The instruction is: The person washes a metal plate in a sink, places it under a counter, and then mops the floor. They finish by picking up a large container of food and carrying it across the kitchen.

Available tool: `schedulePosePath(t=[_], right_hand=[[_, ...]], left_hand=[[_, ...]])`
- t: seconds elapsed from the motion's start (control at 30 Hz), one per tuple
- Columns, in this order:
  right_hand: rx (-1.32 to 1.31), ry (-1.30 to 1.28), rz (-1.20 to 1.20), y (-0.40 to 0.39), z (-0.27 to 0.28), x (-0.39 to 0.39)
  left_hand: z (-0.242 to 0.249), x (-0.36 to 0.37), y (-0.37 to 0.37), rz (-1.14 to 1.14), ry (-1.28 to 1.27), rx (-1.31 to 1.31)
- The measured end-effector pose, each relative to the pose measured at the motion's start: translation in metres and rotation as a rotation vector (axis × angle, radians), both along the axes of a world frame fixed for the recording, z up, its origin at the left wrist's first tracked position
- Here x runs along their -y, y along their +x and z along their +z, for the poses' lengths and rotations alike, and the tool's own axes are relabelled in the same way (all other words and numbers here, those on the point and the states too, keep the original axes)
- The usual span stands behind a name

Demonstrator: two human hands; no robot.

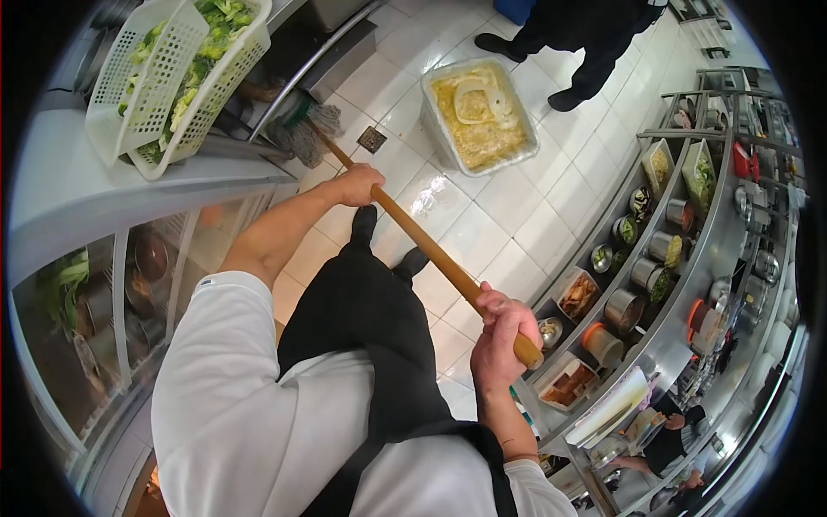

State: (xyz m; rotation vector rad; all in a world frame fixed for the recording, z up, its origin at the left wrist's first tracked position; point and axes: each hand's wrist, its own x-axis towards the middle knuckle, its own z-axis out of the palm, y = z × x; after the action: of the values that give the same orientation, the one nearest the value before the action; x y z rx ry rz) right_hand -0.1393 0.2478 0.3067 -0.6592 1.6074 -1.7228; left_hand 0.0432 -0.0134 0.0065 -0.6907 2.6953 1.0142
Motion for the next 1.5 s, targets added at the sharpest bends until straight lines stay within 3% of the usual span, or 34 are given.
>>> schedulePosePath(t=[0.5, 0.63, 0.9, 1.0, 1.23, 1.37, 1.5], right_hand=[[-0.251, -0.033, 0.083, -0.017, 0.096, -0.007], [-0.313, -0.286, 0.338, -0.047, 0.112, 0.006], [-0.237, -0.529, 0.49, -0.088, 0.214, 0.024], [-0.21, -0.542, 0.551, -0.096, 0.241, 0.012], [-0.223, -0.629, 0.381, -0.107, 0.283, -0.027], [-0.193, -0.679, 0.353, -0.096, 0.246, -0.01], [-0.234, -0.471, 0.249, -0.06, 0.139, 0.05]], left_hand=[[0.079, -0.044, -0.036, 0.058, 0.119, -0.207], [0.095, -0.048, -0.047, 0.167, 0.121, -0.296], [0.211, -0.028, -0.083, 0.273, 0.15, -0.485], [0.241, -0.022, -0.089, 0.208, 0.082, -0.528], [0.29, -0.028, -0.104, 0.024, 0.18, -0.573], [0.26, -0.015, -0.104, -0.001, 0.09, -0.576], [0.159, 0.032, -0.075, 0.138, 0.143, -0.413]])
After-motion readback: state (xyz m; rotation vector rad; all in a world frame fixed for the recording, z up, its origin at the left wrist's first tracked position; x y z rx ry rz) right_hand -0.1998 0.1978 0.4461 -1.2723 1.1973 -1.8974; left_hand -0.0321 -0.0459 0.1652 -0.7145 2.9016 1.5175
